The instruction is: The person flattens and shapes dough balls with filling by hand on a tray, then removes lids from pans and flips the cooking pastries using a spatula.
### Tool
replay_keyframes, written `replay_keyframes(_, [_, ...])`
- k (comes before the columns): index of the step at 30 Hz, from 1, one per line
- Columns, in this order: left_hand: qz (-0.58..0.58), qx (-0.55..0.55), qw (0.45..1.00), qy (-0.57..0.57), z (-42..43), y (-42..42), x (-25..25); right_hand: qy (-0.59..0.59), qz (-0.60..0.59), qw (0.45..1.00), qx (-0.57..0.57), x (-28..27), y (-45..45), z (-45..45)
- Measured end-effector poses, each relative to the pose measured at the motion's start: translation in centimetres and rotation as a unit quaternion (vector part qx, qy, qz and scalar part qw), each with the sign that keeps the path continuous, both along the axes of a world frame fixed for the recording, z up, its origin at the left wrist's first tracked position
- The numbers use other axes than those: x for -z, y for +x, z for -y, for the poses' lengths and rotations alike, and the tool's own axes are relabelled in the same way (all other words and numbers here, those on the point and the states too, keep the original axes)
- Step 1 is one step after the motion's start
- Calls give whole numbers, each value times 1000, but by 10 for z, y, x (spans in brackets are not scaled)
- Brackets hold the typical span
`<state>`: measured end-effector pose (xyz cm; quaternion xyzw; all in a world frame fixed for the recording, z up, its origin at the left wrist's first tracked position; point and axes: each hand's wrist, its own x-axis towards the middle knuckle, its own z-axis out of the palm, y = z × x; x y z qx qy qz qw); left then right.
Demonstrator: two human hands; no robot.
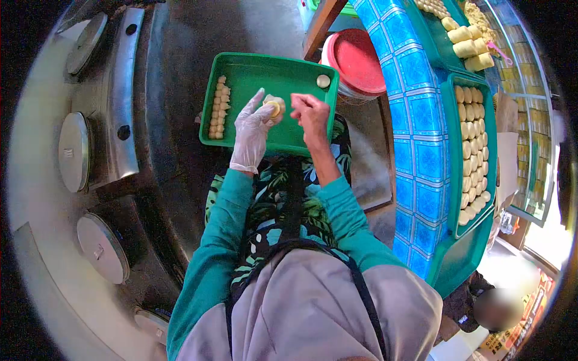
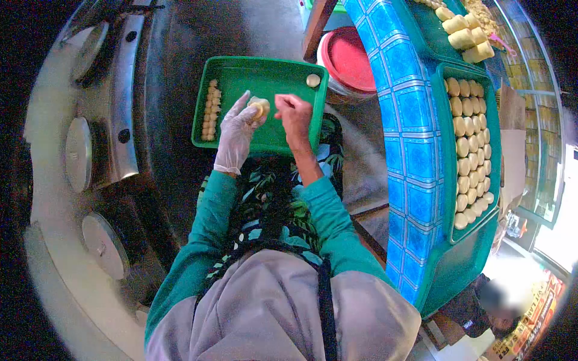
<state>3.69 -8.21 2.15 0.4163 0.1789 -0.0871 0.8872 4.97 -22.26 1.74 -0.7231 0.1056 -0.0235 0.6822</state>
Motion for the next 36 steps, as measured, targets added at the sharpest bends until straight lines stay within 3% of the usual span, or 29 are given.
replay_keyframes(2, [3, 29, 999, -19, 0, -6, -10, 188, -192, 963, 28, 4, -12, 8])
replay_keyframes(3, [1, 31, 999, -19, 0, -8, -5, 190, -193, 962, 31, 9, -17, 7])
replay_keyframes(5, [1, 67, 998, 16, 1, -9, 5, 370, -167, 914, -3, 18, -24, 6])
replay_keyframes(9, [-22, 55, 996, 66, 5, -17, -11, 315, -129, 940, 17, 14, -30, 5])
replay_keyframes(11, [-23, 12, 997, 73, 7, -19, -3, 131, -88, 987, 15, 8, -35, 3])
replay_keyframes(12, [-22, 12, 997, 74, 8, -20, -1, 131, -87, 987, 15, 12, -39, 1])
replay_keyframes(13, [-17, 9, 998, 67, 10, -22, 1, -12, 31, 999, -1, 17, -43, 0])
replay_keyframes(14, [-12, 7, 998, 60, 12, -24, 4, -155, 146, 977, -15, 22, -48, -1])
replay_keyframes(15, [-12, 11, 998, 59, 15, -25, 3, -157, 144, 977, -12, 18, -52, -3])
replay_keyframes(17, [-43, 9, 999, 26, 20, -29, 1, -349, 280, 894, -22, 8, -62, -5])
replay_keyframes(21, [-17, 72, 997, 38, 24, -36, -3, -452, 262, 851, -53, 0, -77, 1])
replay_keyframes(25, [-14, 108, 994, -27, 25, -42, -14, -475, 276, 835, -32, -32, -96, 13])
replay_keyframes(27, [-20, 129, 990, -60, 27, -46, -30, -422, 356, 834, 11, -48, -105, 24])
replay_keyframes(29, [-23, 136, 984, -109, 29, -50, -37, -414, 346, 842, 27, -54, -111, 33])
replay_keyframes(32, [-37, 199, 973, -108, 28, -50, -42, -164, 175, 960, 147, -48, -107, 37])
replay_keyframes(33, [-37, 200, 973, -108, 29, -52, -44, -164, 175, 959, 148, -46, -105, 39])
replay_keyframes(34, [-31, 193, 975, -109, 32, -54, -45, -3, 95, 989, 115, -41, -102, 42])
replay_keyframes(35, [-25, 185, 976, -110, 33, -54, -46, 159, 12, 984, 77, -37, -101, 43])
replay_keyframes(36, [-24, 183, 977, -110, 33, -54, -45, 99, 47, 990, 85, -36, -102, 38])
